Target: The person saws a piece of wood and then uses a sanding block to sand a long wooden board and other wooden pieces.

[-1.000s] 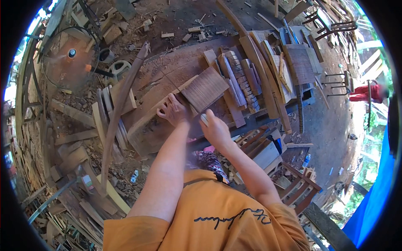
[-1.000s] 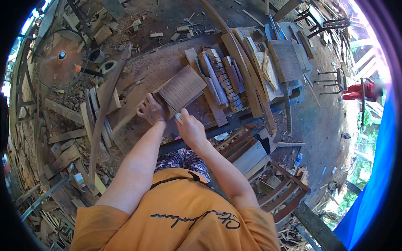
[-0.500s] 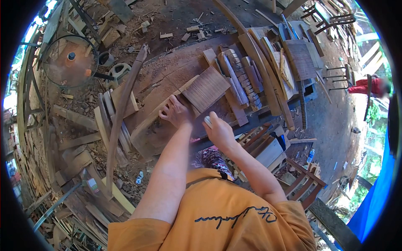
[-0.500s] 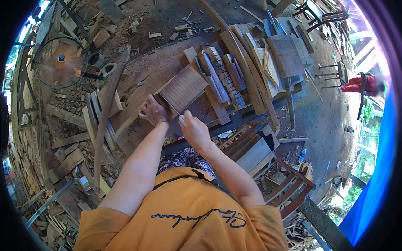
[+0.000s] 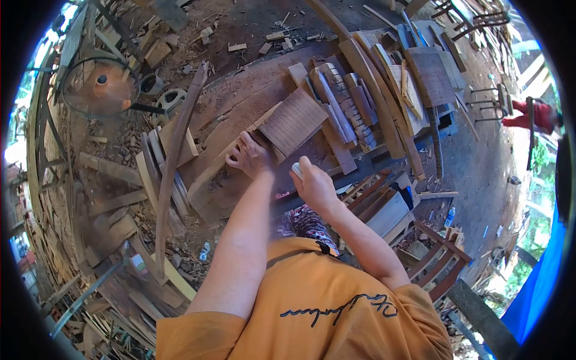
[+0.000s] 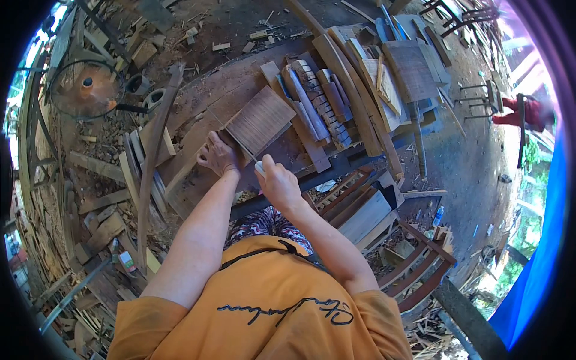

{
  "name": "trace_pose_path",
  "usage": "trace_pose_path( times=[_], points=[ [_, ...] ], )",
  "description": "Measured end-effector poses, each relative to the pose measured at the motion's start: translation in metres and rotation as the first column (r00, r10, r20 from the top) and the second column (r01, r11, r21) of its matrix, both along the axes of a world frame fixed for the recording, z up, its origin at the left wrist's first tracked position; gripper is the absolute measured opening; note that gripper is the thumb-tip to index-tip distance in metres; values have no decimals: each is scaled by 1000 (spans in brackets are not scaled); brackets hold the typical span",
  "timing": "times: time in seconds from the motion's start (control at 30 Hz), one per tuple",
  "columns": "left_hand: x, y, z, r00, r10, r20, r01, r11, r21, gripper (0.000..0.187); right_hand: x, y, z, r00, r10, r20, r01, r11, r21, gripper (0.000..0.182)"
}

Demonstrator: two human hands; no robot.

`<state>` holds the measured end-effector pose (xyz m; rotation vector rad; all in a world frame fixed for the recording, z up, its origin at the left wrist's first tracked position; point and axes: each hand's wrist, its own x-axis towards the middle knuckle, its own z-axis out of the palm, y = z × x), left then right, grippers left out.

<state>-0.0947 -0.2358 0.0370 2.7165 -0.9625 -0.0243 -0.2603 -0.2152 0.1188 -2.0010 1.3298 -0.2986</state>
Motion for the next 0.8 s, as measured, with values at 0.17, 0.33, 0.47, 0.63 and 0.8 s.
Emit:
trace_pose_path(
  times=[0.17, 0.33, 0.47, 0.63, 0.8],
  points=[
    [-5, -5, 14, 999, 37, -36, -35, 997, 66, 21, -81, 52, 68, 997, -76, -18, 78, 993, 91, 28],
    [-3, -3, 8, 998, 44, -42, -42, 998, 38, 22, -68, 34, 51, 996, -24, -90, 34, 992, 121, 26],
    [2, 0, -6, 1000, 31, 0, -31, 998, 53, 23, -2, 5, 2, 1000, -1, 28, 0, 1000, 21, 23],
    [-5, -7, 15, 997, 30, -72, -24, 997, 78, 24, -77, 51, 61, 997, -57, -52, 61, 994, 91, 26],
    [-2, -3, 4, 998, 49, -29, -48, 998, 37, 24, -78, 39, 67, 995, -19, -103, 31, 993, 112, 27]
  ],
)
